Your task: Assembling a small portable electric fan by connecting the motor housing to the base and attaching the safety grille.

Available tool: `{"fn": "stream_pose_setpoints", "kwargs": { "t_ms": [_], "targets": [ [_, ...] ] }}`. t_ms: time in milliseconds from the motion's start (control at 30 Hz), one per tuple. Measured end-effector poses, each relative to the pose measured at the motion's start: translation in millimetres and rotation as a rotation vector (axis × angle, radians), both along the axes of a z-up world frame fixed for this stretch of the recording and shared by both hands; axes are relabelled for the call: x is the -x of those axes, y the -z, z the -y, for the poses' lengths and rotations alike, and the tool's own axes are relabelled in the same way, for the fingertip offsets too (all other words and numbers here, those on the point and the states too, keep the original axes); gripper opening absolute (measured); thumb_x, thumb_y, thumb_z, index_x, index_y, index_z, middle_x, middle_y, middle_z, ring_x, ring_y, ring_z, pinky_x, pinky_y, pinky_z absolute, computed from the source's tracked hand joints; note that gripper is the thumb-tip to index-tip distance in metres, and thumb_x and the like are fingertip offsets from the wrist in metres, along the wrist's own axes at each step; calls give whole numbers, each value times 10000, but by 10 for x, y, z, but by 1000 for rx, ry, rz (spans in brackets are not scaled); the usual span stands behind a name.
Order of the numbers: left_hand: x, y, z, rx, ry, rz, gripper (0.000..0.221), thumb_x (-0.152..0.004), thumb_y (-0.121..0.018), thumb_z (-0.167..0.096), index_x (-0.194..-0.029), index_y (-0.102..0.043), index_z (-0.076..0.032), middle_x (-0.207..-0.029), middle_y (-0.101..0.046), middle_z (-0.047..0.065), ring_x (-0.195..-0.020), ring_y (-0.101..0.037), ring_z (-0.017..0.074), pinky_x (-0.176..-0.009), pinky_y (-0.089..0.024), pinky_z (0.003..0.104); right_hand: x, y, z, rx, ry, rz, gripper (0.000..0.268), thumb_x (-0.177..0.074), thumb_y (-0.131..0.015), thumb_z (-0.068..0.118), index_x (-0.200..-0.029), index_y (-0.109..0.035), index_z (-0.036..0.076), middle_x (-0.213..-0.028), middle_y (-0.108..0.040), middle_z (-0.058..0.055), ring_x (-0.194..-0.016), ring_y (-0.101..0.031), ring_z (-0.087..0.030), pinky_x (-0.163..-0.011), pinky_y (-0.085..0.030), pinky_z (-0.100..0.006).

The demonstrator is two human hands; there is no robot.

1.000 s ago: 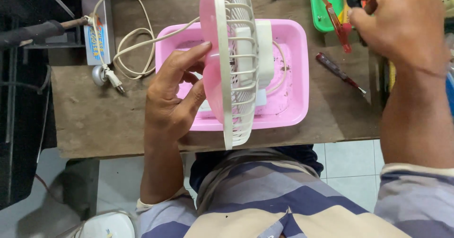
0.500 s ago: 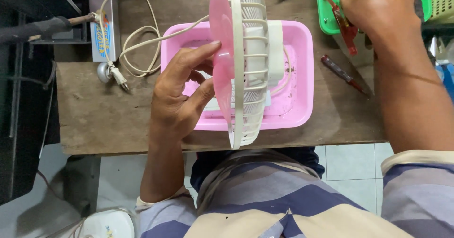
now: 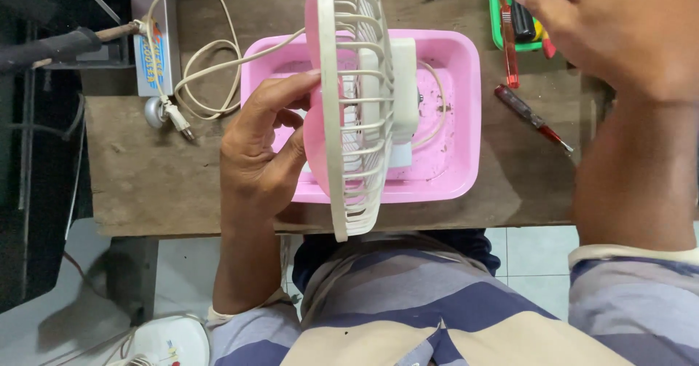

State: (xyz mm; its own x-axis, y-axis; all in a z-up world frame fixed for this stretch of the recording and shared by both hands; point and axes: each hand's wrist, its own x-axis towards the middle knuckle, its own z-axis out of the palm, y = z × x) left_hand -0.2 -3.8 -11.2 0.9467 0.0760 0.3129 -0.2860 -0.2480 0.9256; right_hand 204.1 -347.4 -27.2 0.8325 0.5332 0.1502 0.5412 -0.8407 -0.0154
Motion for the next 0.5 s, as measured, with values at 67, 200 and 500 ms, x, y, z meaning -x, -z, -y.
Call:
{"fn": "stream_pose_setpoints", "kwargs": {
  "t_ms": [67, 200, 500],
  "targets": [
    [-11, 2, 4, 12, 5, 0, 338, -1081, -627, -196, -1396, -579, -85, -1282, -650, 86, -1147, -639, 186, -928, -527, 280, -198, 144, -106, 274, 116, 21, 573, -1289, -639, 562, -806, -694, 257, -642, -647, 37, -750, -688, -246, -599, -458, -423],
    [-27, -6, 14, 14, -8, 4, 333, -1067, -648, -176, -1377, -589, -71, -1275, -656, 93, -1113, -641, 190, -917, -534, 282, -334, 315, -301, 225, 25, -62, 174, -989, -654, 344, -1063, -748, 218, -762, -718, -85, -782, -702, -359, -551, -477, -494],
    [-17, -22, 3, 6, -12, 26, 315, -1072, -639, -216, -1352, -594, -78, -1253, -666, 92, -1079, -641, 190, -904, -526, 288, -408, 481, -206, 369, 37, 4, 227, -976, -627, 399, -896, -766, 237, -786, -732, -70, -749, -718, -346, -468, -466, -437]
  ]
}}
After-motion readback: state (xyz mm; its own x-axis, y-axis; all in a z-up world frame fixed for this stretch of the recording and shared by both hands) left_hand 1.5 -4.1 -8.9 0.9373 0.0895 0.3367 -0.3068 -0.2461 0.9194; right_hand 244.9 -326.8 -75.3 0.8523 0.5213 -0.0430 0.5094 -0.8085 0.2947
